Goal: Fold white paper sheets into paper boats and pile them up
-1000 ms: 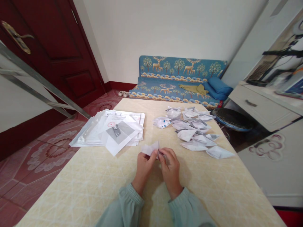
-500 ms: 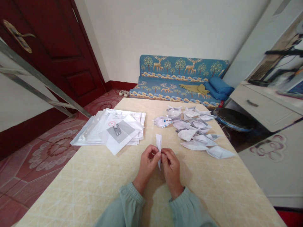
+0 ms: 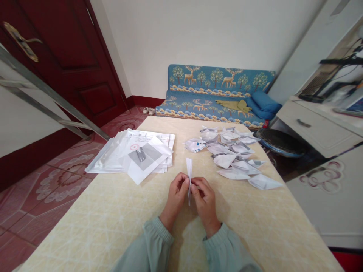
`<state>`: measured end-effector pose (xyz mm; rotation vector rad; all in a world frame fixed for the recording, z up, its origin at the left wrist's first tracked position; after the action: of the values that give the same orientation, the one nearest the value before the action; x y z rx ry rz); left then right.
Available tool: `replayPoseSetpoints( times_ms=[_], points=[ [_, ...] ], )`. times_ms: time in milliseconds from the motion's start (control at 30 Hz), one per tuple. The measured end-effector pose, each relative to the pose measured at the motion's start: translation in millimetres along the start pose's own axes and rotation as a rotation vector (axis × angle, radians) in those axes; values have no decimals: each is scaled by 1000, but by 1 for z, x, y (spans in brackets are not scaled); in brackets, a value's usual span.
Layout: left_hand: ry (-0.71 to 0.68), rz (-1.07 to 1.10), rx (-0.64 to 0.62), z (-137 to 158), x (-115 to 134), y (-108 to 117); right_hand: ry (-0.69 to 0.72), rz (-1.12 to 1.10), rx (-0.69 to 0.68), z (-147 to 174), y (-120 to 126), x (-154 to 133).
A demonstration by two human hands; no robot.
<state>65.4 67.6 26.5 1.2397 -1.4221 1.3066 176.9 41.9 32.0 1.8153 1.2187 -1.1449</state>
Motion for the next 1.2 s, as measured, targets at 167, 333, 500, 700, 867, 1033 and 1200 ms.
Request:
replayPoseSetpoints(
  times_ms=[167,333,500,700,867,1033,1200],
  points=[
    [5,-17,18,-1,-1,1,22,10,-19,-1,0,-2],
    [-54,-91,-6,-2,-3,0,22,38,-14,-1,1,-2],
    [-101,-147,-5,-2,-2,-1,44,44,-20,-2,1,-3],
    [-92,-148,14,-2,-3,0,55,48,-47,-1,-1,-4],
    [-88,-144,14,-2,-5,1,33,36,-59,-1,-1,-5],
    [-81,-145,28,-3,-8,2,9,7,-85,0,-2,-5],
    [-81,-137,27,-4,-7,2,18,22,-101,1,-2,-5]
  ],
)
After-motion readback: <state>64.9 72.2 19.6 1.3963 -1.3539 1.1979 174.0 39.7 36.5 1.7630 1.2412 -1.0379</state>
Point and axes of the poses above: each hand's wrist, its own z-axis away from the middle knuckle, its own y-axis out of the back of the hand, x = y × z, the point moved 5 cm from there along -z, towards the middle knuckle, and after that the axes turned 9 degrees about x, right-handed, at the moved point
